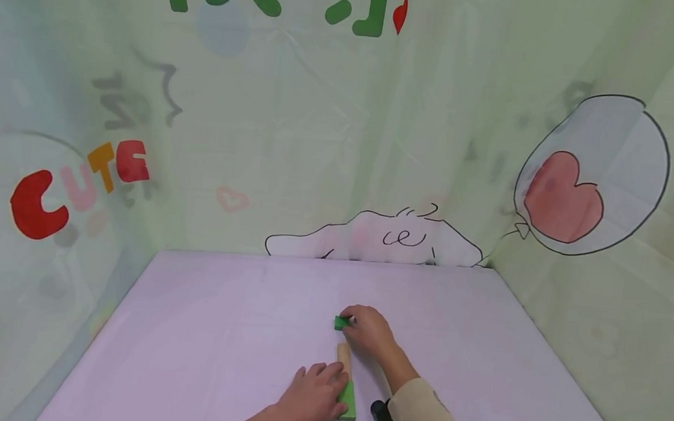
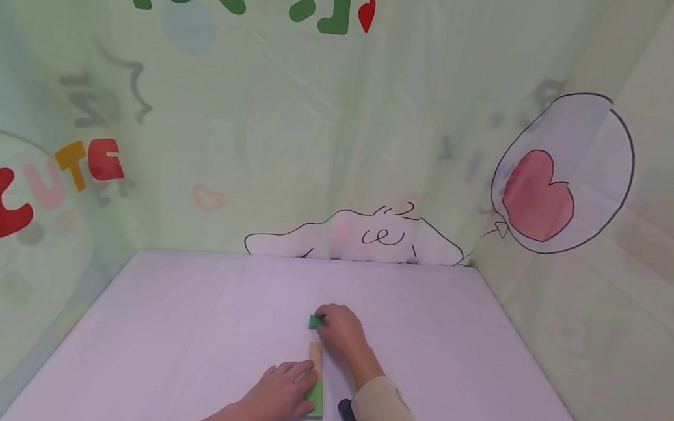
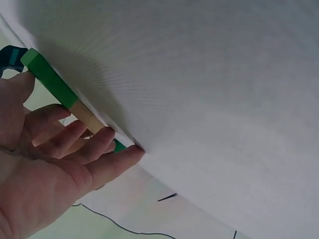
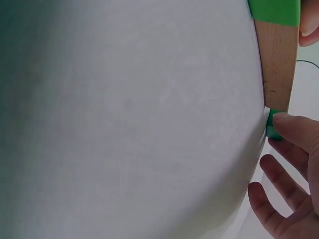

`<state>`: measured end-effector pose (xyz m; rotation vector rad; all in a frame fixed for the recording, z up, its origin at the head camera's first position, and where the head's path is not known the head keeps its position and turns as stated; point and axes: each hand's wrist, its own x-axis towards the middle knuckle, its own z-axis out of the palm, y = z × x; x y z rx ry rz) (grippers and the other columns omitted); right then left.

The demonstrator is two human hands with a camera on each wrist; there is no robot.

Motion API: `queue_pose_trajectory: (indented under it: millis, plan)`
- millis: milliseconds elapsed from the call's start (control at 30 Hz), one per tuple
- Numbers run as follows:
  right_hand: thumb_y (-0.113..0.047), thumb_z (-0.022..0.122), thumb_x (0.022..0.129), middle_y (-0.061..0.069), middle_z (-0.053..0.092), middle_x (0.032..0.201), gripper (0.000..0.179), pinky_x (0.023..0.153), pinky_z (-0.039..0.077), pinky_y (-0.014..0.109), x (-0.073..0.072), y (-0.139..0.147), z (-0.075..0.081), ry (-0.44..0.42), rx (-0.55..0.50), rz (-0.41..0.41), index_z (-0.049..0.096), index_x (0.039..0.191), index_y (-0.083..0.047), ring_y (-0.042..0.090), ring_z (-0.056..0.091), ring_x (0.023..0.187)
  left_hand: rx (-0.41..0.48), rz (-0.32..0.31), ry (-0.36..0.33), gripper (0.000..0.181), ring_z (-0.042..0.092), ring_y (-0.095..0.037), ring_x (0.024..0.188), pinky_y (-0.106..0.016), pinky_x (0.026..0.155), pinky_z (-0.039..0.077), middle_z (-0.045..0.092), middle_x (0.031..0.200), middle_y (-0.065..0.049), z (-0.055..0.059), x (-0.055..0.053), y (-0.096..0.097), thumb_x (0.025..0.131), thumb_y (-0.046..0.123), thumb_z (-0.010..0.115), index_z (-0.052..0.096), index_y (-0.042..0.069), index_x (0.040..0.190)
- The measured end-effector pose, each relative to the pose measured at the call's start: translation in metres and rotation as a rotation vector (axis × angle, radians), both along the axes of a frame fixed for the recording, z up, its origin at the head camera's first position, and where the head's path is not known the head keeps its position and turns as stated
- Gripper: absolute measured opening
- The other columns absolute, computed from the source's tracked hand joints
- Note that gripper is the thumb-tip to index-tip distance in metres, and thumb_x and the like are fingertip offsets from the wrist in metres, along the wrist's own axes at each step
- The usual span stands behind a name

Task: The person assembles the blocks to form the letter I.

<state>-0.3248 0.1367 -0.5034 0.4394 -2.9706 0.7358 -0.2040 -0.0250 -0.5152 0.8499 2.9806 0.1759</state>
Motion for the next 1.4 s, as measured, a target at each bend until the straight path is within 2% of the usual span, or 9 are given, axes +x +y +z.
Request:
queue_pose_trajectory:
  millis: [267,500,700,1400]
  plan:
    - [-0.008,0.078,0.088,0.005,0.076,0.116,0.026,0.094,0.057,0.046,-0.0009,0.0008,0.0032,-0.023,-0.036,-0.009,0.077,0.114,-0.013,0.026,0.070,0.108,0.004,0.001,-0.032,0.052,0.058,-0.027,0.129,-0.058,0.099,0.053,0.052,0.151,0.003,0.0038,-0.0029,-0.0014,0.100,0.052,0.062,0.060,0.026,0.145]
    - [-0.007,0.079,0.088,0.004,0.076,0.116,0.027,0.094,0.056,0.046,-0.0015,0.0007,0.0045,-0.044,-0.027,0.007,0.077,0.114,-0.012,0.026,0.070,0.108,0.001,0.000,0.017,0.050,0.060,-0.026,0.126,-0.057,0.096,0.055,0.054,0.148,0.003,0.0033,-0.0021,-0.0026,0.099,0.051,0.064,0.062,0.024,0.142]
    - [-0.006,0.079,0.087,0.005,0.076,0.114,0.025,0.093,0.056,0.045,-0.0004,0.0033,0.0016,-0.044,-0.016,0.019,0.077,0.112,-0.011,0.024,0.069,0.103,0.008,0.004,0.002,0.050,0.059,-0.026,0.126,-0.056,0.097,0.054,0.054,0.149,0.003,0.0045,-0.0003,-0.0022,0.099,0.050,0.064,0.062,0.025,0.142]
    - [-0.004,0.079,0.086,0.006,0.075,0.118,0.029,0.098,0.055,0.047,0.0013,0.0084,-0.0029,-0.043,-0.013,0.034,0.076,0.115,-0.010,0.026,0.069,0.109,0.013,-0.002,-0.021,0.050,0.058,-0.026,0.129,-0.057,0.099,0.054,0.052,0.150,0.003,-0.0014,-0.0008,0.0005,0.100,0.050,0.063,0.059,0.025,0.144]
